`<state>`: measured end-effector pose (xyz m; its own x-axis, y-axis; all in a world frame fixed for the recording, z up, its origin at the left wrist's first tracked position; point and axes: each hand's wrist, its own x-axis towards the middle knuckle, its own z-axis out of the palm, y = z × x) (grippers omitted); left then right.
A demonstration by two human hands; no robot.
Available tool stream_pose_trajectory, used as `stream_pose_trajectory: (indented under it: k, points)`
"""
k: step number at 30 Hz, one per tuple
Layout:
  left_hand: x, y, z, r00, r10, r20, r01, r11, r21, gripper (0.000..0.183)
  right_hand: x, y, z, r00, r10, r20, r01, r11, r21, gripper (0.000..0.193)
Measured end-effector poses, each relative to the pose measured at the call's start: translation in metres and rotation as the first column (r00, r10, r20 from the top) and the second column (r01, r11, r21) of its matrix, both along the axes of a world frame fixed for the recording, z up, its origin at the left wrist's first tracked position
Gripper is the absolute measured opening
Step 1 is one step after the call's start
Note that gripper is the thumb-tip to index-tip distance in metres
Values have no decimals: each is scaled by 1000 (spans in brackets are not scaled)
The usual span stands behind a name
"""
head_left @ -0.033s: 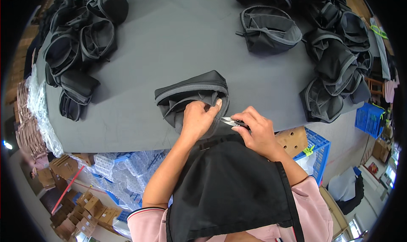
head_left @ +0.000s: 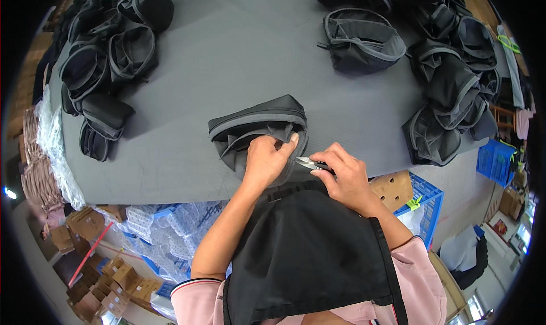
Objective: Trim excess thread and inspect sewn components of what appears to be a bag or specialized garment.
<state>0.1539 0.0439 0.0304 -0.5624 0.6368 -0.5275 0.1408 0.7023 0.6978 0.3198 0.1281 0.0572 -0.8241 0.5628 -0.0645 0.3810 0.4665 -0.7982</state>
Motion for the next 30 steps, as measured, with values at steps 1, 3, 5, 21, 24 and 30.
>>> stream_pose_trajectory:
  k: [1,3,5,21,24,30]
  points:
    - [0,1,3,1000,-10,5,10,1000,1,59,0,0,-1,1000,12,-10,-12,999,41,19]
    - [1,1,5,1000,-16,11,16,1000,0,59,0,-1,-1,999,28,-19,-26,996,80,18]
    - [0,1,5,1000,-17,17,17,1000,-3,58,-1,0,2,999,32,-14,-31,995,94,19]
    - [-7,8,11,997,-82,14,82,997,3,58,-2,-2,-10,979,28,-201,39,946,323,22]
    - [-13,11,16,994,-74,80,79,995,-58,58,-4,0,-8,986,12,-169,7,994,111,22]
    - [-33,1,27,908,-142,395,160,987,-13,55,-24,15,-7,975,-41,-216,-55,906,-419,25]
